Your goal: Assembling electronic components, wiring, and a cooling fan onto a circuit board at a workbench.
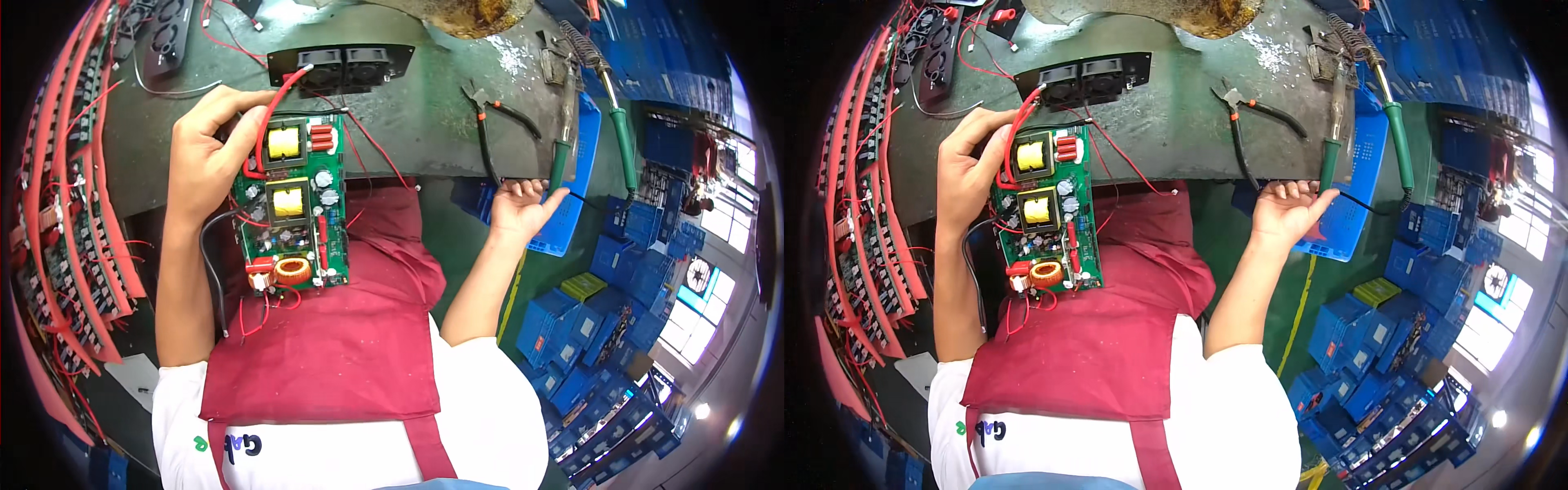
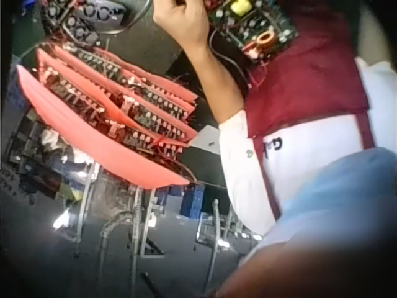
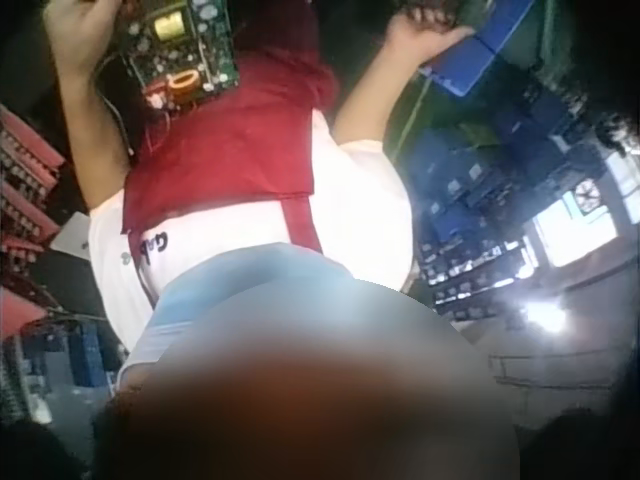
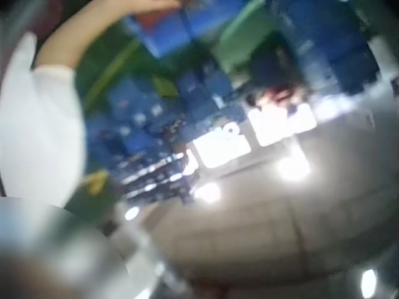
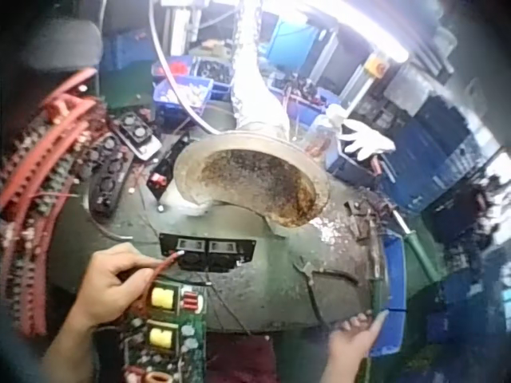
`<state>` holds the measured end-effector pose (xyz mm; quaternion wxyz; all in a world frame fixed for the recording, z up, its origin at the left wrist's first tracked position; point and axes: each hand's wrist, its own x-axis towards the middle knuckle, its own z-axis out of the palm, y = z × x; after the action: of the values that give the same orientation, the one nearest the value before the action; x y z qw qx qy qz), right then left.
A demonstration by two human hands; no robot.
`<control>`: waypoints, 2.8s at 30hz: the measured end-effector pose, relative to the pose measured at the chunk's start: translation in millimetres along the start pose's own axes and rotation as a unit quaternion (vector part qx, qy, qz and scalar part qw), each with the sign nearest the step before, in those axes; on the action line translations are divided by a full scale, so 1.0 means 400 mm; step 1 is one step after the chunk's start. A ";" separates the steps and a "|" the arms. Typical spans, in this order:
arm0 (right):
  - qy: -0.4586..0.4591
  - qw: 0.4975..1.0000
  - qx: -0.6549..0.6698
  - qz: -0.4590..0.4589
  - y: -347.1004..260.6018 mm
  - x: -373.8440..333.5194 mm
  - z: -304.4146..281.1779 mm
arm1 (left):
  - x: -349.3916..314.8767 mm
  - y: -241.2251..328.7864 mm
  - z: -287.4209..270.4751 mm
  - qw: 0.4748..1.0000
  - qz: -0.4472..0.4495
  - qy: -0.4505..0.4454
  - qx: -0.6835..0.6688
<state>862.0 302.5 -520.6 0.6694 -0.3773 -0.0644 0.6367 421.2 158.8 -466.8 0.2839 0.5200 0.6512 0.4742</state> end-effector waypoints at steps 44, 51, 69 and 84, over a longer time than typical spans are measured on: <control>-0.496 0.654 -0.483 -0.304 0.273 -0.439 0.320 | -0.023 -0.065 -0.081 0.993 0.082 0.074 0.036; -0.502 0.636 -0.493 -0.318 0.289 -0.424 0.311 | -0.019 -0.071 -0.081 0.993 0.090 0.071 0.042; -0.470 0.664 -0.512 -0.276 0.296 -0.447 0.318 | -0.022 -0.075 -0.084 0.991 0.097 0.081 0.050; -0.416 0.694 -0.533 -0.246 0.297 -0.484 0.358 | -0.023 -0.078 -0.085 0.990 0.098 0.083 0.051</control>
<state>650.2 177.2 -412.6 0.3934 -0.3377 -0.7560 0.3996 382.0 138.8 -483.3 0.1545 0.5543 0.6413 0.5075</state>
